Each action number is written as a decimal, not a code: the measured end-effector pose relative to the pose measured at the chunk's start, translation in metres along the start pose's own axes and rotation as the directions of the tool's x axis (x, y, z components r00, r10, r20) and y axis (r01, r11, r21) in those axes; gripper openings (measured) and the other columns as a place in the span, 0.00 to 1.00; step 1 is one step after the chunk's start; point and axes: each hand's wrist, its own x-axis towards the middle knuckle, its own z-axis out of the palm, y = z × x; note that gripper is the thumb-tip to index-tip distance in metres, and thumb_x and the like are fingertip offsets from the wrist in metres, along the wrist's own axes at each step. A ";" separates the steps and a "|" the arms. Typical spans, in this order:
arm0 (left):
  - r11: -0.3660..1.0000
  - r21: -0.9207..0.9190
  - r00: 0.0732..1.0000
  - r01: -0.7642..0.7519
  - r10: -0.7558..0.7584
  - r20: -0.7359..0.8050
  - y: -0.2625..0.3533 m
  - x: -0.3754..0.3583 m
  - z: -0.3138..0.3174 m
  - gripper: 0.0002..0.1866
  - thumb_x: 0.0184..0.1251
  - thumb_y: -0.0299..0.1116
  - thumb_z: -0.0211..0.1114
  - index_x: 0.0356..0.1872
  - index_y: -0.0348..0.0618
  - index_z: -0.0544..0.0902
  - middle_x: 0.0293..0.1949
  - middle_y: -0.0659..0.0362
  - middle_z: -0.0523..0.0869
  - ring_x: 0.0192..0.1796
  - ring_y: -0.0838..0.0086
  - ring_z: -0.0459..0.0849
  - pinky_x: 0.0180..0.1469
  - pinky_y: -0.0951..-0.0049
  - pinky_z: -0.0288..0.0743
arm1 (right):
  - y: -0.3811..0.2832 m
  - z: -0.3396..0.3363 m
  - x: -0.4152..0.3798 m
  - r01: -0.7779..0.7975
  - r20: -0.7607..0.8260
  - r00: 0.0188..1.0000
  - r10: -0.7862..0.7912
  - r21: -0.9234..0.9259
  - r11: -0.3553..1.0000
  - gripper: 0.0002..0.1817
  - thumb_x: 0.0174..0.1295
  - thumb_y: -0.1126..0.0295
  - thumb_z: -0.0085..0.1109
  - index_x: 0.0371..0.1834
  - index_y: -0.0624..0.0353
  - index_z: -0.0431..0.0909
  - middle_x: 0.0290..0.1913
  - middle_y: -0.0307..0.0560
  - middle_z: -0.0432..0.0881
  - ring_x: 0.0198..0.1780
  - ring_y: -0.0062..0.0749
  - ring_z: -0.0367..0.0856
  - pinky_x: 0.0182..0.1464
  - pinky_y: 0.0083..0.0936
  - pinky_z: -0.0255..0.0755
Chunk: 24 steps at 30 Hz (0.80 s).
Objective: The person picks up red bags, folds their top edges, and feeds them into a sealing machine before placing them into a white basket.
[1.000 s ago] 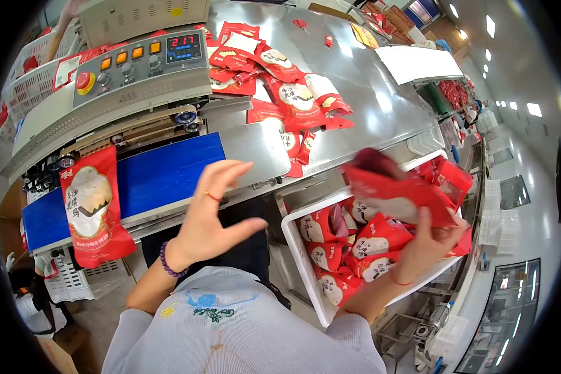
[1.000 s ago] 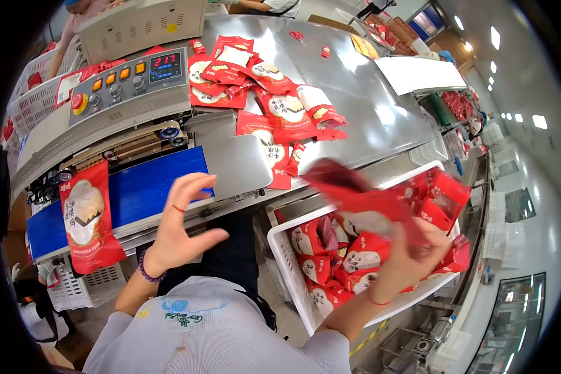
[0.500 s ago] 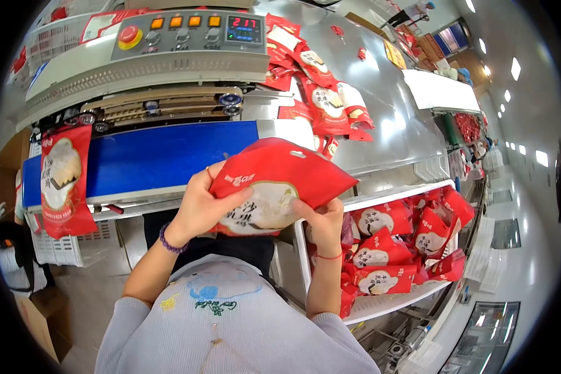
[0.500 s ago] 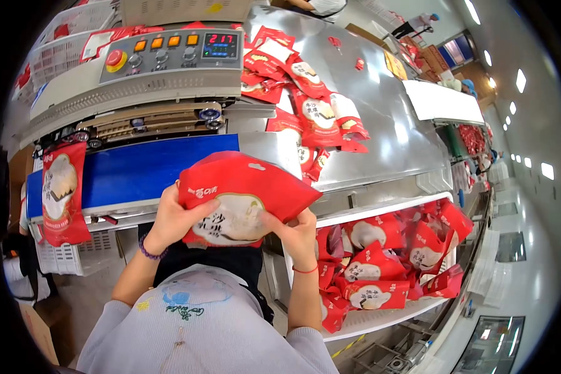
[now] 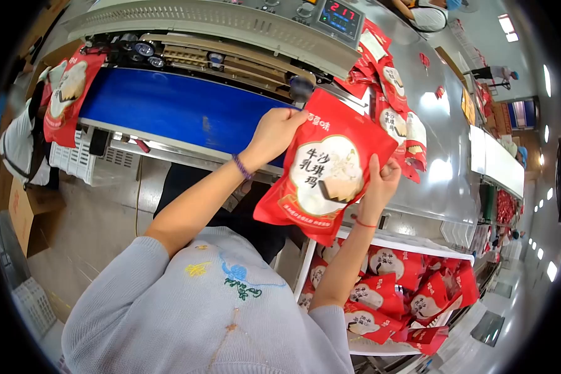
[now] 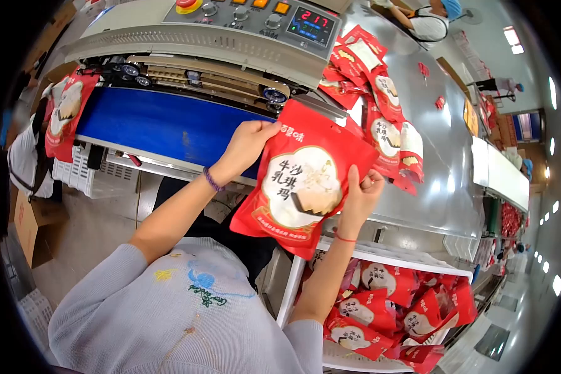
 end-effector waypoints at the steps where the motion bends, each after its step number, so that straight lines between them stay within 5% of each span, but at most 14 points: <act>1: 1.000 -0.005 1.000 0.021 -0.021 0.003 -0.010 0.010 0.002 0.22 0.68 0.45 0.62 0.32 0.31 0.85 0.25 0.48 0.86 0.28 0.65 0.84 0.35 0.66 0.75 | 0.000 -0.001 0.008 -0.009 0.008 1.000 0.009 -0.002 1.000 0.12 0.67 0.77 0.61 0.49 0.64 0.68 0.44 0.47 0.84 0.43 0.21 0.80 0.46 0.17 0.74; 4: 0.995 -0.026 0.996 0.092 -0.092 -0.003 -0.015 0.028 0.004 0.22 0.65 0.46 0.62 0.30 0.31 0.85 0.25 0.46 0.85 0.30 0.62 0.85 0.35 0.64 0.74 | -0.001 0.003 0.029 -0.003 0.043 0.999 0.006 -0.069 0.998 0.14 0.63 0.76 0.66 0.42 0.59 0.67 0.26 0.29 0.67 0.28 0.11 0.59 0.30 0.15 0.55; 5: 0.996 -0.028 0.996 0.089 -0.089 -0.003 -0.018 0.031 0.003 0.22 0.65 0.46 0.62 0.30 0.31 0.85 0.25 0.46 0.85 0.30 0.62 0.85 0.35 0.64 0.74 | 0.004 0.006 0.033 0.000 0.043 0.999 0.003 -0.069 0.998 0.14 0.63 0.76 0.66 0.42 0.59 0.67 0.26 0.29 0.67 0.28 0.11 0.59 0.30 0.15 0.55; 7: 0.989 -0.041 0.990 0.143 -0.144 -0.003 -0.013 0.032 -0.006 0.15 0.69 0.37 0.62 0.31 0.33 0.85 0.26 0.62 0.85 0.29 0.83 0.77 0.32 0.75 0.70 | 0.002 0.016 0.039 -0.025 0.050 0.998 0.030 -0.107 0.994 0.15 0.63 0.75 0.67 0.42 0.59 0.67 0.25 0.28 0.66 0.28 0.11 0.60 0.30 0.15 0.56; 11: 0.986 0.156 0.992 0.055 -0.036 -0.124 -0.006 0.032 -0.034 0.18 0.69 0.41 0.63 0.32 0.32 0.85 0.22 0.58 0.83 0.26 0.80 0.77 0.30 0.72 0.69 | 0.011 0.043 0.042 -0.036 0.068 0.997 0.038 -0.038 0.999 0.16 0.62 0.74 0.68 0.42 0.59 0.67 0.24 0.27 0.66 0.29 0.11 0.61 0.30 0.14 0.56; 14: 0.908 0.413 0.978 -0.064 0.139 -0.153 -0.011 0.031 -0.061 0.21 0.68 0.49 0.58 0.36 0.38 0.87 0.34 0.42 0.85 0.42 0.47 0.84 0.42 0.56 0.77 | 0.017 0.069 0.040 0.000 0.092 0.996 0.006 -0.066 0.998 0.14 0.61 0.72 0.69 0.40 0.61 0.70 0.27 0.32 0.69 0.31 0.14 0.63 0.33 0.16 0.59; 15: 0.842 0.483 0.933 -0.241 0.338 -0.124 -0.032 0.035 -0.069 0.21 0.70 0.48 0.57 0.35 0.38 0.86 0.35 0.42 0.85 0.41 0.47 0.85 0.41 0.56 0.78 | 0.021 0.076 0.041 -0.010 0.095 0.995 0.011 -0.009 1.000 0.13 0.61 0.71 0.69 0.39 0.63 0.73 0.30 0.35 0.70 0.32 0.17 0.65 0.35 0.18 0.62; 16: 0.827 0.514 0.954 -0.229 0.296 -0.050 -0.024 0.032 -0.083 0.21 0.72 0.47 0.55 0.35 0.39 0.86 0.33 0.42 0.85 0.38 0.48 0.85 0.37 0.55 0.77 | 0.032 0.071 0.048 0.278 0.197 0.956 -0.217 -0.373 0.885 0.08 0.64 0.74 0.63 0.39 0.64 0.73 0.33 0.38 0.76 0.35 0.22 0.76 0.44 0.19 0.72; 17: 0.797 0.595 0.992 -0.108 0.128 0.008 -0.015 0.032 -0.098 0.20 0.73 0.45 0.53 0.35 0.39 0.85 0.28 0.42 0.83 0.31 0.50 0.84 0.33 0.57 0.75 | 0.039 0.059 0.051 0.796 0.497 0.586 -0.640 -0.503 0.338 0.10 0.65 0.72 0.62 0.42 0.66 0.74 0.35 0.41 0.78 0.35 0.27 0.77 0.46 0.23 0.74; 18: 0.874 0.485 0.996 -0.036 0.069 -0.051 0.004 0.019 -0.105 0.20 0.75 0.43 0.51 0.35 0.38 0.85 0.26 0.46 0.83 0.26 0.57 0.82 0.29 0.60 0.73 | 0.014 0.069 0.034 0.480 0.286 0.877 -0.386 -0.476 0.737 0.14 0.64 0.71 0.63 0.48 0.65 0.73 0.40 0.45 0.80 0.42 0.33 0.80 0.51 0.28 0.74; 19: 0.787 0.564 0.958 -0.251 0.284 0.031 -0.006 0.016 -0.130 0.19 0.76 0.42 0.52 0.38 0.39 0.87 0.27 0.53 0.85 0.23 0.68 0.79 0.26 0.68 0.69 | -0.003 0.061 0.027 -0.015 0.227 0.973 0.037 -0.096 0.995 0.21 0.62 0.70 0.66 0.55 0.64 0.72 0.44 0.48 0.81 0.51 0.38 0.80 0.57 0.33 0.71; 21: 0.932 0.357 0.982 -0.069 0.126 -0.140 0.008 -0.008 -0.156 0.19 0.77 0.44 0.55 0.46 0.41 0.87 0.29 0.66 0.83 0.24 0.86 0.68 0.25 0.82 0.59 | -0.021 0.019 0.015 0.286 0.073 0.958 -0.278 -0.344 0.895 0.24 0.60 0.69 0.68 0.56 0.63 0.70 0.46 0.50 0.82 0.57 0.42 0.78 0.61 0.35 0.69; 22: 0.967 0.248 0.980 -0.057 0.102 -0.173 -0.001 -0.015 -0.176 0.19 0.77 0.45 0.55 0.46 0.40 0.87 0.28 0.67 0.81 0.23 0.89 0.65 0.24 0.84 0.55 | -0.014 -0.023 0.022 0.434 0.068 0.853 -0.518 -0.644 0.630 0.24 0.59 0.71 0.68 0.56 0.64 0.70 0.50 0.51 0.81 0.58 0.43 0.77 0.63 0.35 0.67; 24: 0.953 0.294 0.952 -0.074 0.155 -0.263 0.018 -0.041 -0.186 0.19 0.77 0.44 0.56 0.44 0.39 0.87 0.27 0.68 0.78 0.23 0.90 0.61 0.24 0.85 0.51 | -0.041 -0.108 0.004 0.232 -0.034 0.764 -0.644 -0.917 0.324 0.29 0.51 0.75 0.66 0.59 0.64 0.70 0.53 0.57 0.76 0.60 0.51 0.71 0.66 0.41 0.63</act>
